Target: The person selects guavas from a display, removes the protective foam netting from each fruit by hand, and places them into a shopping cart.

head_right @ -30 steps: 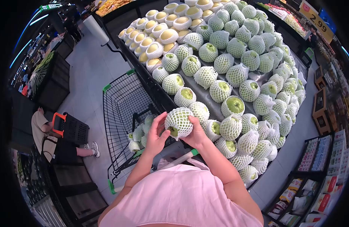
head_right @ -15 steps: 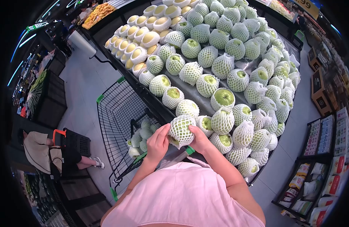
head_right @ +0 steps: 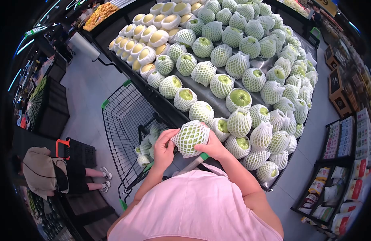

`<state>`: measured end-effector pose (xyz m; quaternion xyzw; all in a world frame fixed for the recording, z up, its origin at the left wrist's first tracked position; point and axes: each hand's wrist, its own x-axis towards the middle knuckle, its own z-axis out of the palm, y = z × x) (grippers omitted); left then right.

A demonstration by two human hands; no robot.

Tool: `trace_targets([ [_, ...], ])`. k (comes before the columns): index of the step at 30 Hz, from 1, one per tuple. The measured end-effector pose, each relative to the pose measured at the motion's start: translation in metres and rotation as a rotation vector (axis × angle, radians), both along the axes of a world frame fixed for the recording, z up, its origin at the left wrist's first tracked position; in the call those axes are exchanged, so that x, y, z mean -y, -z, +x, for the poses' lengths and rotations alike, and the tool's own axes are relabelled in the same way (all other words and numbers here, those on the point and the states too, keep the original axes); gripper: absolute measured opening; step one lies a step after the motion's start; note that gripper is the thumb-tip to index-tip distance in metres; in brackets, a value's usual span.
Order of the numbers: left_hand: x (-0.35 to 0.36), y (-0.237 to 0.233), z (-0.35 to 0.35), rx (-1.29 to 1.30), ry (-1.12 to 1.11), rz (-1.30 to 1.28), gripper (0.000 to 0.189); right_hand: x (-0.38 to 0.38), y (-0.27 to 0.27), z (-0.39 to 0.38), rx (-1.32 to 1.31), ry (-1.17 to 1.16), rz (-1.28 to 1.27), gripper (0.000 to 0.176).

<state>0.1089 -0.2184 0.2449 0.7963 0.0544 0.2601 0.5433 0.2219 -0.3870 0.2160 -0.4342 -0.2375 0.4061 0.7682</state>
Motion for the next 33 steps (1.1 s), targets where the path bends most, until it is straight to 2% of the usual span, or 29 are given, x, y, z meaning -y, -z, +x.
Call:
trace_targets([
  [3,-0.002,0.016,-0.002,-0.052,0.371,-0.904,0.059,-0.007,-0.008,-0.008,0.101,0.113,0.009,0.080],
  [4,-0.005,0.020,-0.003,-0.069,0.480,-0.963,0.078,-0.009,-0.010,-0.009,0.165,0.130,-0.007,0.081],
  [6,0.000,0.022,-0.002,-0.063,0.583,-1.199,0.083,-0.012,-0.014,-0.011,0.290,0.166,-0.042,0.082],
  [7,0.003,0.022,-0.002,-0.063,0.632,-1.319,0.086,-0.013,-0.019,-0.012,0.506,0.228,-0.154,0.082],
  [8,0.007,0.030,-0.003,-0.078,0.600,-1.242,0.089,-0.013,-0.026,-0.014,0.720,0.289,-0.268,0.083],
  [9,0.007,0.046,0.000,-0.114,0.577,-1.256,0.087,-0.014,-0.035,-0.017,0.932,0.346,-0.384,0.084],
  [10,0.006,0.061,0.003,-0.148,0.551,-1.269,0.086,-0.016,-0.043,-0.022,1.028,0.366,-0.461,0.091],
  [11,0.005,0.075,0.003,-0.182,0.523,-1.284,0.086,-0.016,-0.045,-0.023,1.110,0.361,-0.466,0.093],
  [12,0.005,0.070,0.004,-0.194,0.480,-1.368,0.078,-0.017,-0.046,-0.023,1.193,0.355,-0.468,0.096],
  [13,0.003,0.067,0.005,-0.159,0.557,-1.467,0.078,-0.018,-0.046,-0.022,1.277,0.350,-0.467,0.099],
  [14,0.000,0.065,0.005,-0.122,0.633,-1.565,0.078,-0.016,-0.042,-0.023,1.184,0.278,-0.465,0.107],
  [15,-0.003,0.063,0.005,-0.085,0.709,-1.662,0.078,-0.017,-0.038,-0.022,1.209,0.292,-0.429,0.108],
  [16,-0.007,0.062,0.005,-0.062,0.832,-1.653,0.074,-0.018,-0.035,-0.021,1.231,0.305,-0.395,0.108],
  [19,-0.005,0.061,0.002,-0.108,0.819,-1.749,0.072,-0.019,-0.032,-0.023,1.191,0.223,-0.354,0.112],
  [20,0.002,0.057,-0.007,-0.241,0.480,-1.364,0.061,-0.020,-0.031,-0.023,1.164,0.171,-0.346,0.113],
  [22,0.016,0.064,-0.012,-0.149,0.403,-0.987,0.053,-0.022,-0.027,-0.026,1.101,0.065,-0.337,0.114],
  [26,0.013,0.087,-0.016,-0.113,0.454,-0.943,0.045,-0.021,-0.026,-0.026,1.092,0.057,-0.363,0.108],
  [29,0.013,0.069,-0.013,-0.257,0.411,-1.205,0.058,-0.018,-0.017,-0.028,1.025,0.096,-0.413,0.108],
  [31,0.014,0.049,-0.009,-0.323,0.280,-1.461,0.069,-0.015,-0.016,-0.030,0.988,0.167,-0.402,0.109],
  [32,0.007,0.074,-0.013,-0.140,0.445,-1.430,0.087,-0.015,-0.015,-0.031,0.968,0.200,-0.395,0.110],
  [33,0.007,0.061,-0.014,-0.054,0.478,-1.246,0.094,-0.014,-0.016,-0.033,0.924,0.215,-0.371,0.110],
])
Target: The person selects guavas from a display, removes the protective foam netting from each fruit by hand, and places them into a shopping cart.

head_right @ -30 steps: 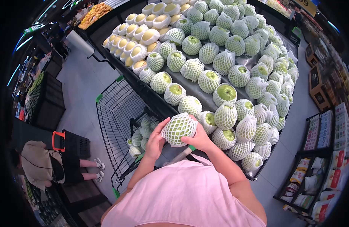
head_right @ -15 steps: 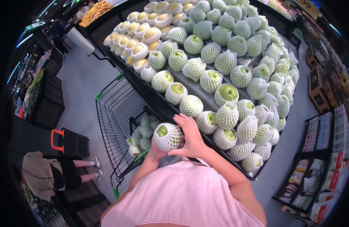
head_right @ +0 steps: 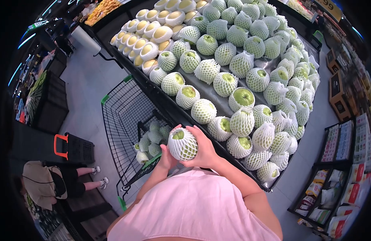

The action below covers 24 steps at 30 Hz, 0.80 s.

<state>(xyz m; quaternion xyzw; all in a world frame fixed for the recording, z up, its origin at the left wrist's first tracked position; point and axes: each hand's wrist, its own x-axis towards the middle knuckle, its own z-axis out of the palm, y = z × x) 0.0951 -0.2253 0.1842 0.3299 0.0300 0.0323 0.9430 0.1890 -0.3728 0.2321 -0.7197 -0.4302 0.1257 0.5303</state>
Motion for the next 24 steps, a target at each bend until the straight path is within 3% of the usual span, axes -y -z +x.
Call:
trace_targets([
  [2,0.001,-0.038,0.000,0.232,-0.070,0.319,0.112,0.001,-0.006,-0.003,-0.078,0.016,0.066,0.111],
  [3,-0.004,-0.032,-0.001,0.172,-0.063,0.403,0.131,0.001,-0.011,-0.004,-0.079,-0.008,0.116,0.112],
  [7,-0.012,-0.025,-0.006,0.202,-0.070,0.588,0.121,-0.001,-0.022,0.009,0.290,-0.197,0.184,0.108],
  [10,-0.013,-0.030,-0.015,0.201,-0.058,0.657,0.116,0.010,-0.058,0.020,0.375,-0.244,0.144,0.105],
  [11,-0.007,-0.034,-0.012,0.266,-0.098,0.609,0.112,0.013,-0.070,0.018,0.338,-0.210,0.148,0.084],
  [14,-0.007,-0.034,-0.012,0.361,-0.231,0.764,0.111,0.013,-0.080,0.020,0.463,-0.274,0.071,0.059],
  [15,-0.005,-0.033,-0.012,0.357,-0.295,0.824,0.112,0.012,-0.074,0.017,0.384,-0.270,0.117,0.044],
  [18,-0.011,-0.031,-0.011,0.395,-0.375,0.951,0.120,0.009,-0.065,0.016,0.364,-0.295,0.180,0.044],
  [24,-0.008,-0.037,-0.017,0.240,-0.353,0.665,0.126,0.002,-0.067,0.009,0.286,-0.348,0.260,0.043],
])
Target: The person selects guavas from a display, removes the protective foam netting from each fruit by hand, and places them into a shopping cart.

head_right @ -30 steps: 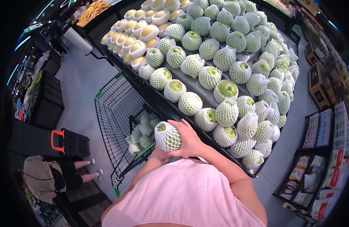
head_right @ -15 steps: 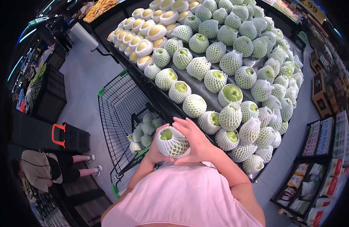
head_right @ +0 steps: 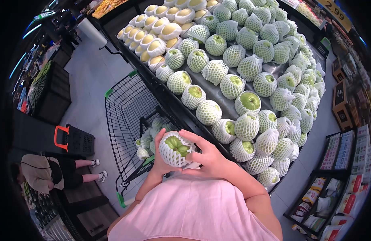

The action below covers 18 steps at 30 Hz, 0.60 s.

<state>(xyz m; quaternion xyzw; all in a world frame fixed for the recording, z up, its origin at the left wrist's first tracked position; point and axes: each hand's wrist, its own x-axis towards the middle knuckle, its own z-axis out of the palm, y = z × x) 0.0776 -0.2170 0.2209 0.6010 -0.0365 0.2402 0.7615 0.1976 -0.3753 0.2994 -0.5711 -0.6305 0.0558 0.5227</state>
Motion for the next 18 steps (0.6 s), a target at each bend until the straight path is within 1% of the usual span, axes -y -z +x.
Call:
trace_targets([
  [3,0.009,-0.012,0.003,-0.044,0.042,-0.166,0.121,-0.002,0.003,-0.001,0.012,0.020,-0.022,0.045],
  [6,0.016,-0.014,0.006,-0.146,0.038,-0.268,0.122,-0.003,0.019,0.002,-0.001,0.083,-0.030,0.055],
  [7,0.018,-0.011,0.007,-0.113,0.025,-0.163,0.109,-0.005,0.024,0.002,0.005,0.119,-0.008,0.067],
  [10,0.014,-0.012,0.006,-0.223,-0.024,0.020,0.097,-0.008,0.034,-0.003,-0.275,0.234,-0.039,0.073],
  [11,0.010,-0.014,0.004,-0.280,-0.011,0.088,0.094,-0.012,0.043,-0.005,-0.431,0.243,-0.030,0.074],
  [12,0.007,-0.016,0.002,-0.335,0.004,0.158,0.091,-0.011,0.054,-0.002,-0.596,0.216,-0.050,0.075],
  [14,0.001,-0.020,0.006,-0.294,-0.038,0.347,0.092,-0.010,0.070,0.003,-0.926,0.158,-0.088,0.077],
  [17,-0.006,-0.042,0.000,-0.484,-0.037,0.472,0.087,-0.010,0.062,0.008,-1.441,0.023,-0.101,0.073],
  [18,-0.007,-0.044,0.001,-0.404,-0.108,0.619,0.085,-0.009,0.062,0.008,-1.603,-0.018,-0.110,0.071],
])
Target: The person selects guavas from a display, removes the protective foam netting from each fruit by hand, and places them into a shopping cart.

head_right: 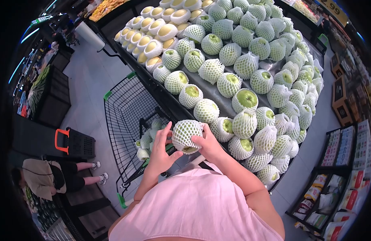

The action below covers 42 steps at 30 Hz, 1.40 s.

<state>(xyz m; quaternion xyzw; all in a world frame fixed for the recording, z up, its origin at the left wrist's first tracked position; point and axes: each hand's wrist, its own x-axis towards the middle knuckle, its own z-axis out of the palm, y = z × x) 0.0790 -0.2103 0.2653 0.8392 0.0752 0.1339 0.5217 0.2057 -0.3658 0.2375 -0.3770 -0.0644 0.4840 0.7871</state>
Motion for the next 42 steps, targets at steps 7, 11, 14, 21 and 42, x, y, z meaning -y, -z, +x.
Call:
trace_targets([
  [7,0.004,0.000,0.007,0.154,0.006,0.215,0.065,-0.006,0.008,-0.007,-0.162,-0.067,-0.025,0.105],
  [11,0.004,0.007,0.005,0.106,-0.010,0.156,0.064,-0.008,0.007,-0.010,-0.077,-0.077,-0.092,0.105],
  [14,0.004,0.004,0.003,0.075,0.014,0.172,0.064,-0.010,0.007,-0.012,-0.056,-0.081,-0.115,0.102],
  [21,0.002,-0.001,0.001,0.040,0.054,0.167,0.063,-0.015,0.013,-0.014,-0.244,-0.153,-0.076,0.059],
  [42,-0.005,0.056,-0.007,0.048,0.051,-0.890,0.112,-0.031,0.008,-0.034,1.472,0.183,-0.408,0.126],
])
